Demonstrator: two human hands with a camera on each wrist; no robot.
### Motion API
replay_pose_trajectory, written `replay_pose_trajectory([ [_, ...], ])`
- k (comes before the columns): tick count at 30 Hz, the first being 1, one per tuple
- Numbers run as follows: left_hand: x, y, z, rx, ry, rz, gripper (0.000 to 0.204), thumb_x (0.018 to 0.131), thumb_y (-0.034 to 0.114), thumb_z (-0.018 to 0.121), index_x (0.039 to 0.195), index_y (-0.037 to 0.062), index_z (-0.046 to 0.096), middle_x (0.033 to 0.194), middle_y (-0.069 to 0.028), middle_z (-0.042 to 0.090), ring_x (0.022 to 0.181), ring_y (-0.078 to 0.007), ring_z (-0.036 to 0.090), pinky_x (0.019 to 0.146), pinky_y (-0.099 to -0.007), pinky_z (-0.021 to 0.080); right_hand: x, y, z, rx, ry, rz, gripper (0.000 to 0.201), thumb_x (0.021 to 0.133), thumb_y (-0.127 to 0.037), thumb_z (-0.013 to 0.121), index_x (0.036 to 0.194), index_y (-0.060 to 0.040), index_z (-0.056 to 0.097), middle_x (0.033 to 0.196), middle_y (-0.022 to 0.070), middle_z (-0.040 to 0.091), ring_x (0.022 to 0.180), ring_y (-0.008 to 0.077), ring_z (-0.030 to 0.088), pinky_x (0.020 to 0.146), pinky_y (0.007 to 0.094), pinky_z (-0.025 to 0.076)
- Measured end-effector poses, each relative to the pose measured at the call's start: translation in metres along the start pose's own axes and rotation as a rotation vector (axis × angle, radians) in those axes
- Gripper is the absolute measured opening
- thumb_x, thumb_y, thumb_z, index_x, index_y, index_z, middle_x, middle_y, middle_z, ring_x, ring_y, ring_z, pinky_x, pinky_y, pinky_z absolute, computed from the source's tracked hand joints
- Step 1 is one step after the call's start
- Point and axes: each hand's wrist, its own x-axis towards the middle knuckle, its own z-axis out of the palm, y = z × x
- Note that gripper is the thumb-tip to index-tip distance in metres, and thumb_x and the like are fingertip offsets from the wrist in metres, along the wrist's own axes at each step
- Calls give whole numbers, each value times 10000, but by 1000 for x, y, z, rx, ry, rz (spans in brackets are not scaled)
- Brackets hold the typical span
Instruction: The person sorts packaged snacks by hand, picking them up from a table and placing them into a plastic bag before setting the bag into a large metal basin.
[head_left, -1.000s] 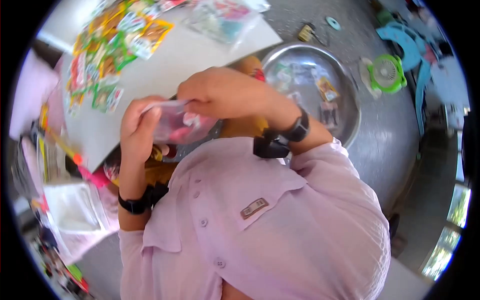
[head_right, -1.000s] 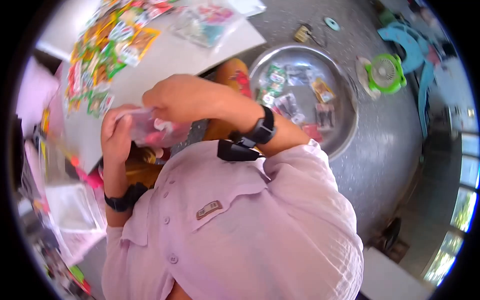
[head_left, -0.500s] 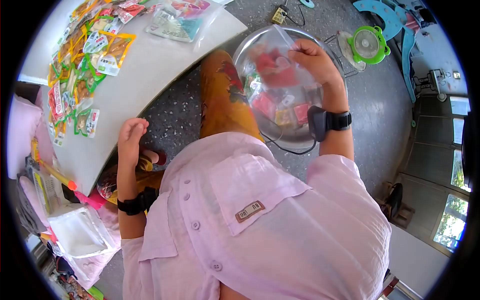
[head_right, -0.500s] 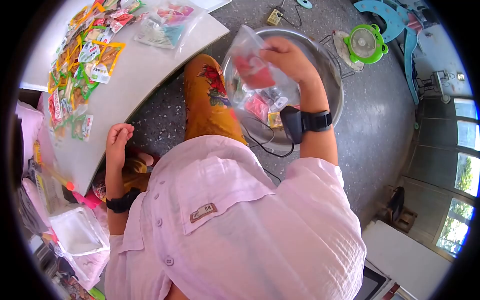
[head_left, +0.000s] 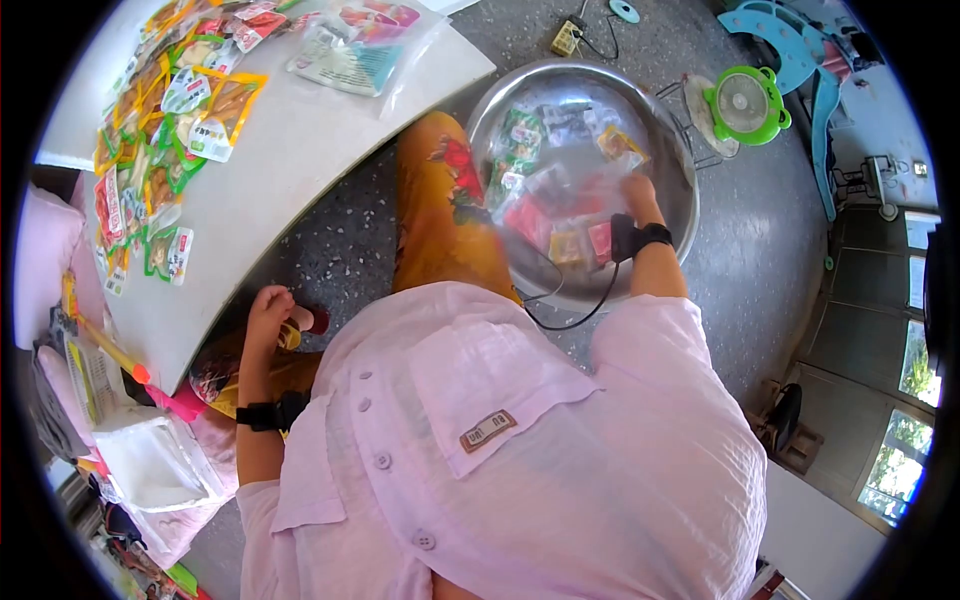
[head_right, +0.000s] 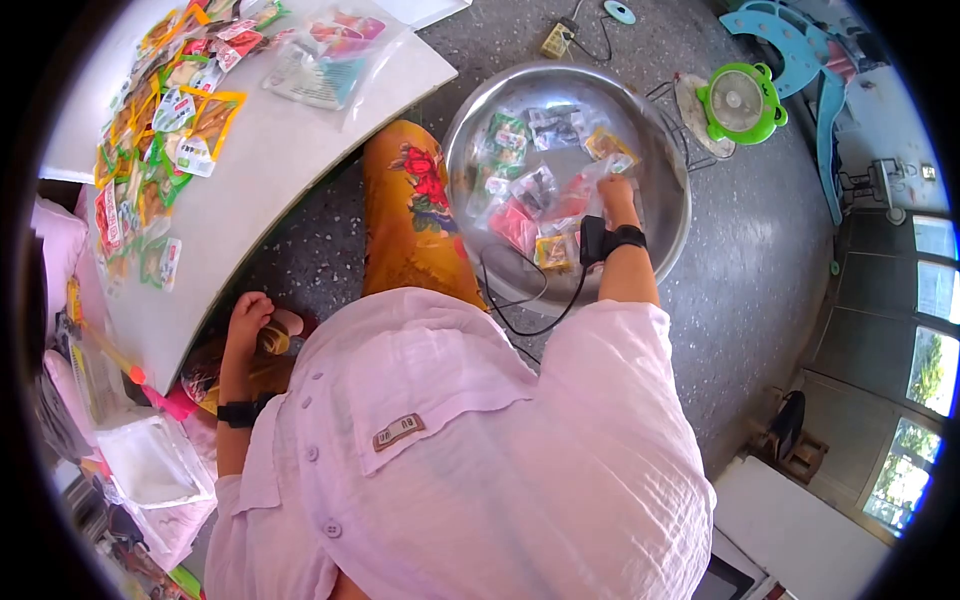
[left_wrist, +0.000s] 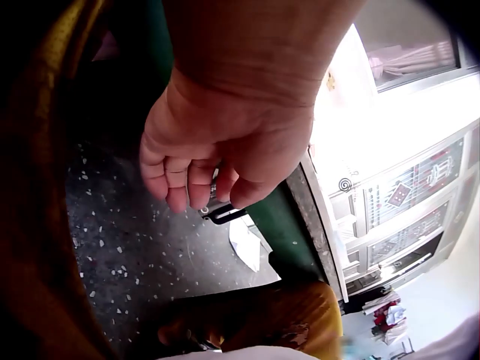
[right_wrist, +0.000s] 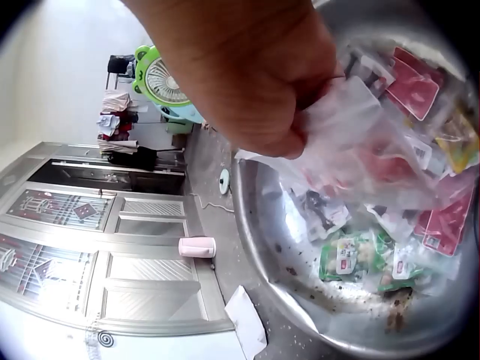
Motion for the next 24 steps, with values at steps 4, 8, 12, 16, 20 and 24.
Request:
replay_pose_trajectory([
  [4, 0, -5, 0, -37, 19, -26, 134, 766, 149, 518, 882, 86, 502, 801, -3, 520, 758, -88, 496, 654, -209, 392, 43, 28, 8, 27, 206, 62, 130, 687, -136, 484, 667, -25, 548, 536, 73, 511, 485, 188, 525, 473, 305, 439],
  [8, -1, -5, 0, -60, 27, -45, 129, 768, 148, 517, 880, 86, 499, 797, 0, 518, 755, -85, 494, 649, -205, 389, 50, -24, -5, 617, 62, 207, 81, 673, -64, 468, 671, -31, 542, 533, 44, 491, 466, 147, 506, 408, 261, 415],
  [12, 0, -12, -6, -44, 37, -38, 136, 767, 159, 521, 876, 83, 495, 793, 0, 518, 748, -84, 492, 640, -202, 387, 39, -80, -9, 701, 36, 64, 71, 658, -8, 459, 655, -9, 530, 546, 40, 468, 460, 124, 469, 408, 224, 401],
  [16, -3, -17, -13, -48, 43, -36, 151, 762, 170, 528, 878, 80, 495, 799, -3, 524, 747, -86, 497, 641, -202, 389, 31, -93, 4, 1017, -53, 52, 110, 682, -55, 487, 766, 3, 529, 587, 77, 522, 478, 134, 506, 386, 230, 396],
  [20, -10, -19, -19, -78, 73, -20, 164, 758, 166, 529, 892, 77, 498, 812, -8, 531, 761, -89, 503, 661, -209, 398, -10, -114, 29, 780, -111, -421, 146, 689, -52, 502, 819, 12, 521, 638, 83, 532, 526, 134, 522, 415, 222, 401],
  [24, -26, -12, -24, -116, 124, 58, 177, 757, 161, 534, 900, 60, 511, 788, -15, 532, 717, -92, 495, 643, -210, 403, -79, -179, 23, 680, -284, -591, 210, 702, -90, 520, 880, 20, 499, 678, 75, 538, 568, 139, 537, 465, 222, 416],
])
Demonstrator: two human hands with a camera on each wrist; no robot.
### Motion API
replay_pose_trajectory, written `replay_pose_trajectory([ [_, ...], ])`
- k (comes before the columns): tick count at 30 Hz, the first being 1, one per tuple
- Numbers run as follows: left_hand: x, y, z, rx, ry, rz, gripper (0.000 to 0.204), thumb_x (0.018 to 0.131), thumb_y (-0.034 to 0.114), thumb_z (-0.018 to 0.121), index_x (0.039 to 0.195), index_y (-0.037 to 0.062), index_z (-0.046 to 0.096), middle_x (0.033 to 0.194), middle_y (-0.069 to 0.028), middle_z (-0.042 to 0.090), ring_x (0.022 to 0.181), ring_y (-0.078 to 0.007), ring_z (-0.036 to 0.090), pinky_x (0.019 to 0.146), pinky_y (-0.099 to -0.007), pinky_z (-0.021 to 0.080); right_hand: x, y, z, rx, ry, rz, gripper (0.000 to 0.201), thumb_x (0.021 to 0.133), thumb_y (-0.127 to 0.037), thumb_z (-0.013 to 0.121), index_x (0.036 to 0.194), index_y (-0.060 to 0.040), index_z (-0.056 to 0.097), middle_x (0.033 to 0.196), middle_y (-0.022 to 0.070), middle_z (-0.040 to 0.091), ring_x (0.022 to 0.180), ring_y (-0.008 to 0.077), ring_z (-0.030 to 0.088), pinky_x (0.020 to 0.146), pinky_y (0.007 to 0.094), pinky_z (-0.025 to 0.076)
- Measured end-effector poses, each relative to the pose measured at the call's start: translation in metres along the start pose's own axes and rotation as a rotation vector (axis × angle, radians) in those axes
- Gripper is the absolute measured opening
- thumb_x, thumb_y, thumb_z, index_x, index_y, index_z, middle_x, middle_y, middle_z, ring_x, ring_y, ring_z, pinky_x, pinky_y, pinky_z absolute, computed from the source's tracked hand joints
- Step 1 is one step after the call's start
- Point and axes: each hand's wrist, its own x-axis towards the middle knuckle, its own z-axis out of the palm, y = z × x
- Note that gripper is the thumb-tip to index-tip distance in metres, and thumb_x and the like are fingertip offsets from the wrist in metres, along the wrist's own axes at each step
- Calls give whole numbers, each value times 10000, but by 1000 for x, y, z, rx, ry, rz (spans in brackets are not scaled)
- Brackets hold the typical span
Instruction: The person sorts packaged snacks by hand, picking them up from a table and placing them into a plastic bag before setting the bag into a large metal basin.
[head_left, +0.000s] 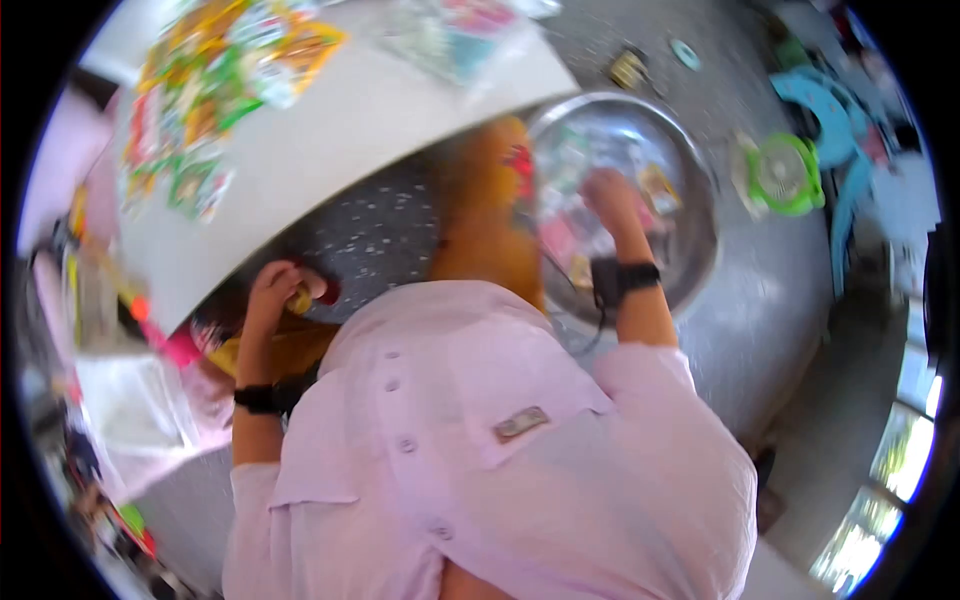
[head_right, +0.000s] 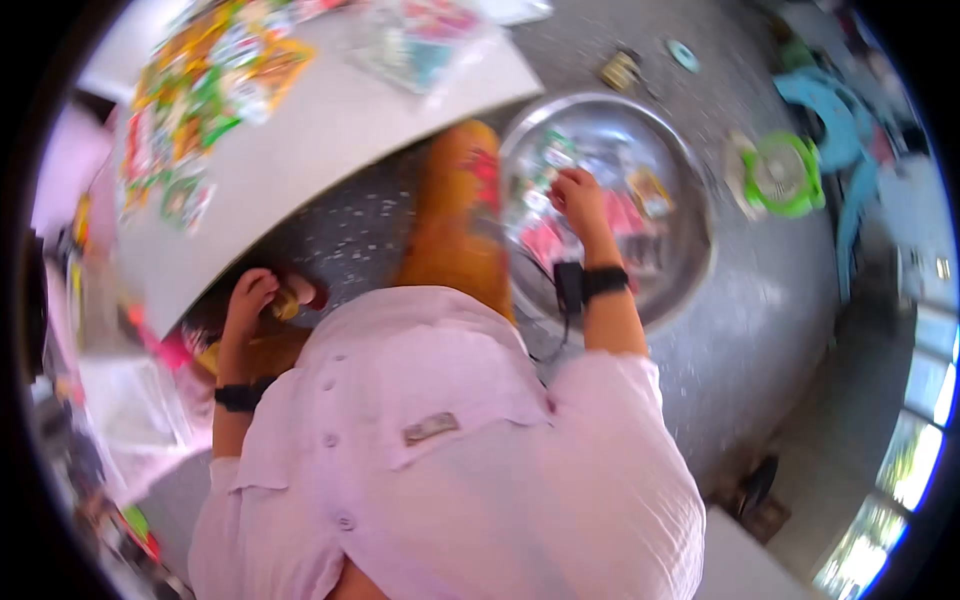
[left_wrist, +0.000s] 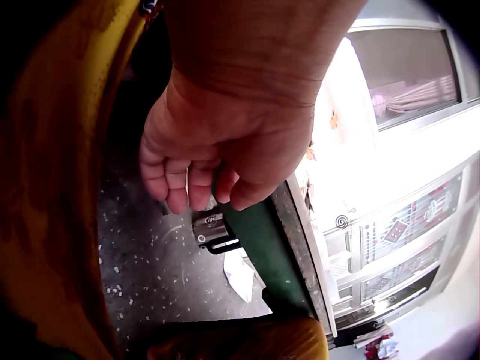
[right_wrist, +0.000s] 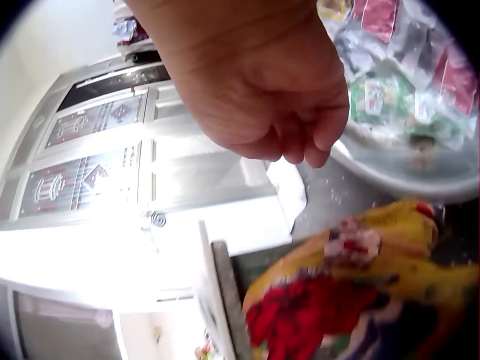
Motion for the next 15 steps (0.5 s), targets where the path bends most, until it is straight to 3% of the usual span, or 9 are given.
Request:
replay_pose_trajectory([
  [1, -2, 2, -3, -13, 37, 51, 183, 756, 157, 535, 899, 45, 517, 758, -18, 532, 658, -92, 484, 610, -206, 401, 0, -33, 19, 32, -19, 95, 222, 707, -98, 520, 892, 22, 493, 686, 71, 539, 573, 137, 536, 478, 221, 418],
  [4, -14, 16, -18, -30, 16, 98, 172, 774, 163, 524, 902, 49, 516, 775, -10, 525, 682, -88, 482, 612, -209, 403, 5, -109, 63, 225, 27, 356, 201, 739, -98, 508, 903, 18, 495, 742, 66, 554, 601, 102, 514, 516, 211, 421],
  [6, -23, 23, -31, -26, 62, 168, 169, 780, 158, 514, 907, 46, 512, 769, -8, 526, 675, -87, 482, 610, -203, 401, 11, -127, 89, 233, -78, 179, 185, 766, -96, 503, 917, 10, 497, 778, 70, 557, 656, 84, 509, 540, 212, 425],
  [10, -51, 42, -59, -3, 232, 255, 143, 788, 120, 500, 901, 33, 503, 775, 0, 519, 696, -72, 481, 618, -188, 394, 19, -135, 123, -102, -31, -152, 175, 779, -92, 503, 917, 16, 504, 850, 78, 545, 722, 101, 498, 620, 215, 413],
  [12, -63, 33, -89, 43, 332, 306, 123, 806, 114, 483, 903, 41, 499, 802, 4, 521, 717, -66, 488, 623, -195, 402, 20, -145, 134, -126, -48, -181, 163, 775, -82, 507, 906, 15, 507, 840, 71, 533, 693, 108, 483, 631, 220, 403],
  [14, -80, 30, -116, -37, 549, 414, 130, 759, 94, 533, 870, 27, 521, 723, -3, 512, 685, -66, 469, 618, -185, 387, 24, -141, 141, -161, -60, -270, 151, 770, -70, 509, 896, 11, 508, 813, 70, 526, 678, 112, 478, 619, 229, 402],
  [15, -86, 24, -135, 164, 727, 453, 164, 745, 111, 547, 880, 21, 521, 731, -31, 528, 699, -104, 490, 632, -211, 397, 27, -136, 146, -147, -47, -319, 128, 759, -51, 513, 875, 3, 513, 743, 62, 506, 648, 121, 472, 606, 234, 398],
])
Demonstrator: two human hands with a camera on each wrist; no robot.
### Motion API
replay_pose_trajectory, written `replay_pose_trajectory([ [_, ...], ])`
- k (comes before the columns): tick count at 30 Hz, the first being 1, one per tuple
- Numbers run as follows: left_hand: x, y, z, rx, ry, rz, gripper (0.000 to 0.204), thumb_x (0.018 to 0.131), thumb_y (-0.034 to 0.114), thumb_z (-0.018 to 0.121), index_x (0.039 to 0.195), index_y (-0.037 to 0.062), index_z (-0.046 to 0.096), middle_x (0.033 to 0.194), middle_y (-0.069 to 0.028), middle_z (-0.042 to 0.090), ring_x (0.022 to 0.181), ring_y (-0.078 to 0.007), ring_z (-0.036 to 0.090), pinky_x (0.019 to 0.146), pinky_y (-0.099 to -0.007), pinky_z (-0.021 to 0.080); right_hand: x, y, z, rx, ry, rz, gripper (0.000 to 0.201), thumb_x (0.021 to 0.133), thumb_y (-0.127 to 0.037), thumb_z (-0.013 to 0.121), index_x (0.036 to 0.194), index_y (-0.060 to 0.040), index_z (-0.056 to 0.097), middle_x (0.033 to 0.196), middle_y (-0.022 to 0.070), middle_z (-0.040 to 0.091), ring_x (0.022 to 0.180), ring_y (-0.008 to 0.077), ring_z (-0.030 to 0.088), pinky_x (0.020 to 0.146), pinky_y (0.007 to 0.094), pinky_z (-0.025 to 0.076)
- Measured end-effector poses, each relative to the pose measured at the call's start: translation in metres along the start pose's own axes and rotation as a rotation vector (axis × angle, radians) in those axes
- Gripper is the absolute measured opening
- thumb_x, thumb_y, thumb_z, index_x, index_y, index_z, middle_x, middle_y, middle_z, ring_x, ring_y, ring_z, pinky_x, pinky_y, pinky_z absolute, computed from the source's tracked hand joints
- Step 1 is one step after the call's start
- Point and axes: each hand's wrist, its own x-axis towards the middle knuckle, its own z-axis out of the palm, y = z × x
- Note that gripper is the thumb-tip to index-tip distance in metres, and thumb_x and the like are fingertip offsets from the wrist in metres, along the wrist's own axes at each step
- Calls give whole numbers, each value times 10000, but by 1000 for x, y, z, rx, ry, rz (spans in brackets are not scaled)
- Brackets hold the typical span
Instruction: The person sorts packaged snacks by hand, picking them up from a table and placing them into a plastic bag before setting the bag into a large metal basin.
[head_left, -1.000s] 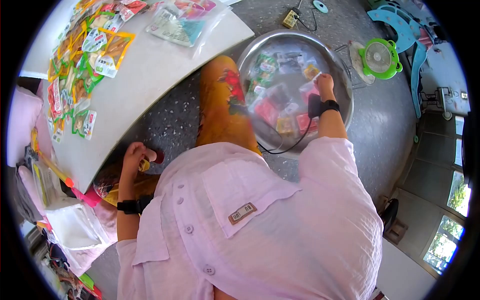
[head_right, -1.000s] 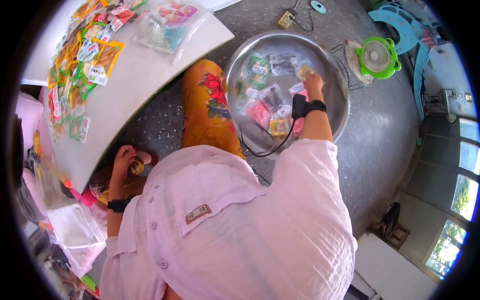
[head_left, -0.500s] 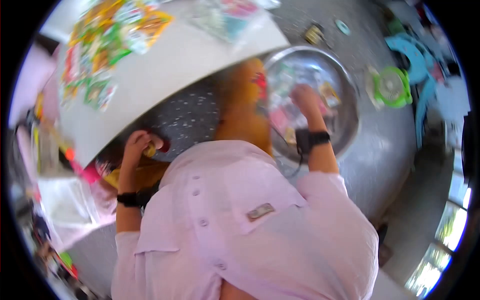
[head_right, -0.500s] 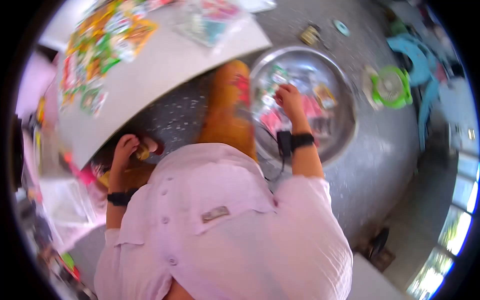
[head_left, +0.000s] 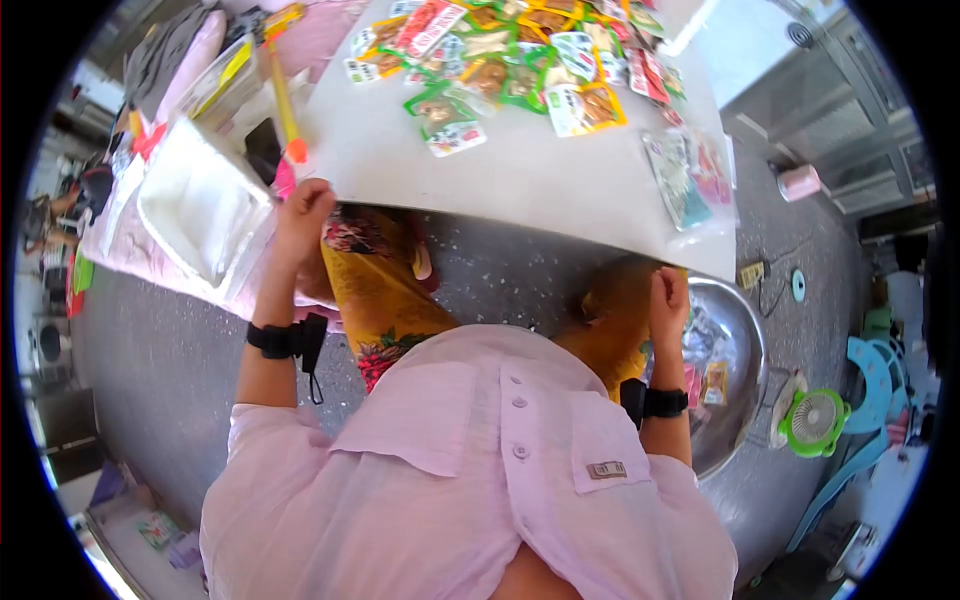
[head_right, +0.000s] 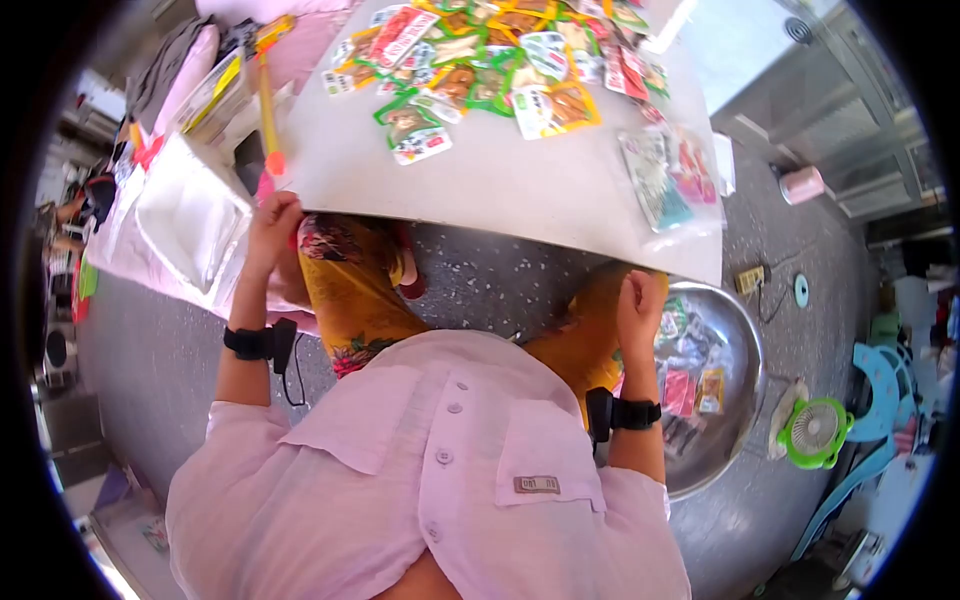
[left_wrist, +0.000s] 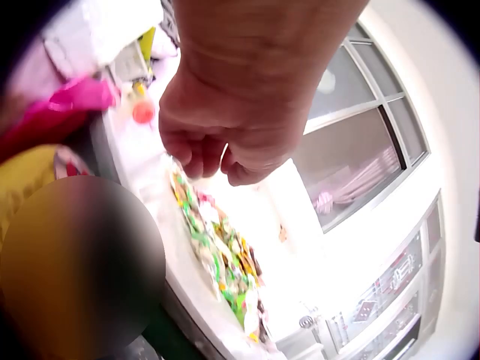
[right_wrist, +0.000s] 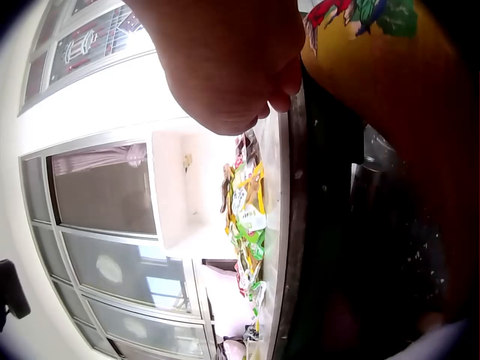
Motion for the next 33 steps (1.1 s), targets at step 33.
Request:
replay_pose_trajectory([
  [33, -8, -78, -160, 795, 408, -279, 142, 678, 137, 449, 749, 17, 475, 727, -189, 537, 714, -344, 515, 634, -397, 399, 20, -47, 65, 220, -214, -70, 111, 760, -35, 525, 861, 10, 520, 772, 66, 538, 702, 107, 495, 635, 216, 410],
])
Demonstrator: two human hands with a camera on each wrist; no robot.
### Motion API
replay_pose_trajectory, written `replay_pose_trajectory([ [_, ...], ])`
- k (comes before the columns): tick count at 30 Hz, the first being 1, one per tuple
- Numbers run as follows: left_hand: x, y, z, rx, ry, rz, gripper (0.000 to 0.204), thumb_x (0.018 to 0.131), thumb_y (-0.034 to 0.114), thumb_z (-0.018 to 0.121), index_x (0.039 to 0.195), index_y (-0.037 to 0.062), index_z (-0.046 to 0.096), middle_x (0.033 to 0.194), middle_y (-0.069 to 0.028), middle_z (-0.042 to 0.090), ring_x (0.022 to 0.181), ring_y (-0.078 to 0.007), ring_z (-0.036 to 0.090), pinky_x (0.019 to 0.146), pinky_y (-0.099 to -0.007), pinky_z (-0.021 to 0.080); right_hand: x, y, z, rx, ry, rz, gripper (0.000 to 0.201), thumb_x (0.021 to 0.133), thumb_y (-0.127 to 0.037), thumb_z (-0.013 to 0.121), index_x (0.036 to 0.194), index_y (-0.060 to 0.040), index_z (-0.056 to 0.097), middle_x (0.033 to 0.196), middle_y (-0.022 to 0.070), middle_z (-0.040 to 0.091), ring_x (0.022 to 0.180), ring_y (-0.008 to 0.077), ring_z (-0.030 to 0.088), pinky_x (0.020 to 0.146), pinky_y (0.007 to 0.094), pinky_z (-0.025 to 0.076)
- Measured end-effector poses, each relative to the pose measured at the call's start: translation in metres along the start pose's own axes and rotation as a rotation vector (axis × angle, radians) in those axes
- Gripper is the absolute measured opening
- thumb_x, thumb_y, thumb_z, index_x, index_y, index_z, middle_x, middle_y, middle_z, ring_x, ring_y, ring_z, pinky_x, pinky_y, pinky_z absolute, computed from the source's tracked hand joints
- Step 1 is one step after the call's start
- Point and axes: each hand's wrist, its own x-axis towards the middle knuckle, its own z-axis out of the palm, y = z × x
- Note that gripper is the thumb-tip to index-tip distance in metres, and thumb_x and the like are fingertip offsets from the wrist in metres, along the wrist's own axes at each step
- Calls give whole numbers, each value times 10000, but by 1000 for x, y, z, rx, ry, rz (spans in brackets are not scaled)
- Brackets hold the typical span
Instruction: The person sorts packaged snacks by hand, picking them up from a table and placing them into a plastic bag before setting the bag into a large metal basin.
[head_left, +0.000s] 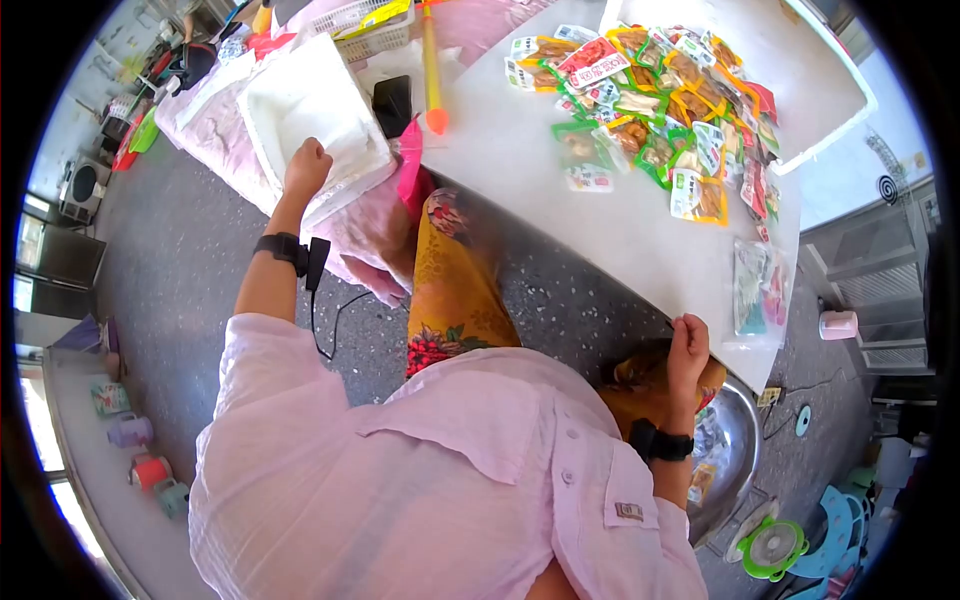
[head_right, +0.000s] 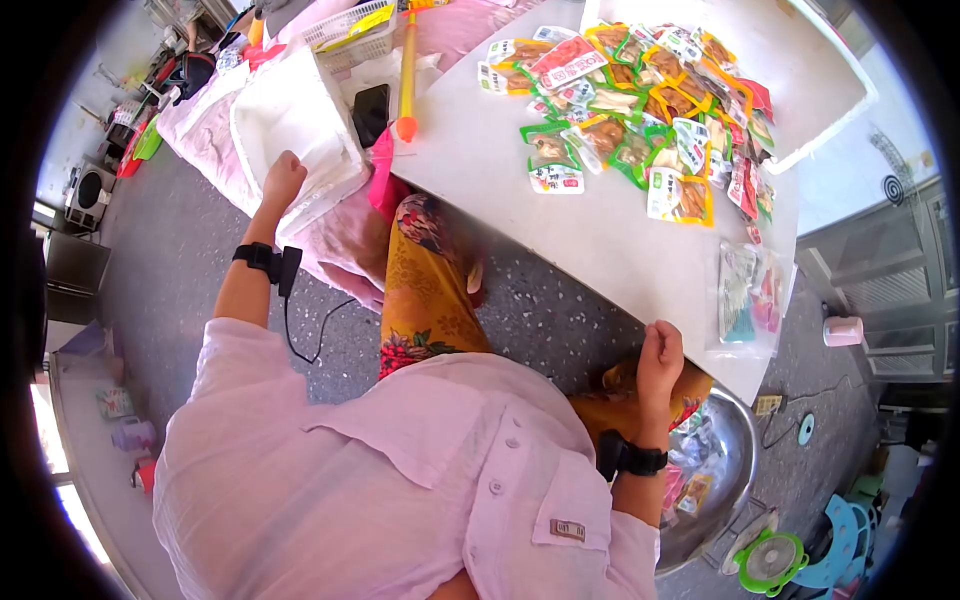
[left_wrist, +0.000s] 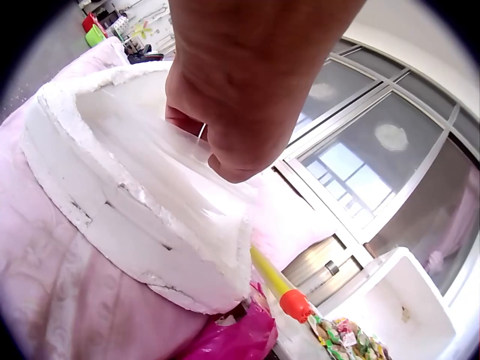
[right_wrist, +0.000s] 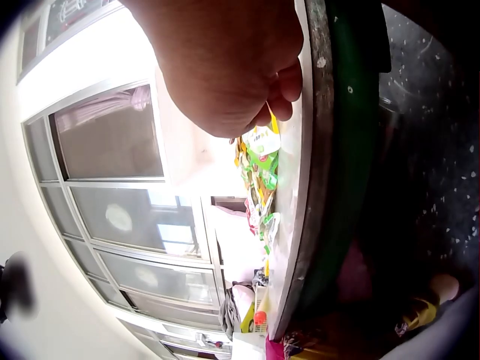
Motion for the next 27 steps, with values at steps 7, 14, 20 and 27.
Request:
replay_pose_trajectory([
  [7, 10, 2, -1, -101, 59, 51, 155, 678, 145, 531, 746, 23, 464, 665, -153, 519, 641, -292, 507, 598, -361, 399, 0, -19, 8, 29, -29, 8, 102, 757, -36, 525, 852, 0, 525, 745, 54, 532, 668, 96, 482, 600, 211, 405],
  [14, 17, 54, -27, -267, 95, 144, 214, 692, 206, 593, 696, 23, 483, 604, -74, 497, 560, -163, 468, 547, -285, 389, 13, -34, -2, -22, -70, -55, 107, 759, -52, 532, 855, -7, 518, 733, 25, 524, 638, 85, 472, 581, 193, 397],
  [20, -37, 191, -20, -627, -118, 369, 118, 725, 103, 564, 685, 44, 472, 582, -2, 443, 549, -68, 407, 504, -219, 354, 45, -78, -2, 319, -201, 6, 126, 761, -29, 519, 884, -23, 494, 773, 36, 534, 718, 101, 526, 589, 197, 414],
  [27, -104, 301, 79, -756, -467, 475, 125, 689, 140, 539, 727, 42, 471, 633, -107, 494, 601, -209, 495, 549, -311, 394, 63, -96, 76, 608, -359, 408, 244, 792, -165, 487, 996, -40, 440, 869, 46, 506, 793, 134, 517, 622, 263, 428],
])
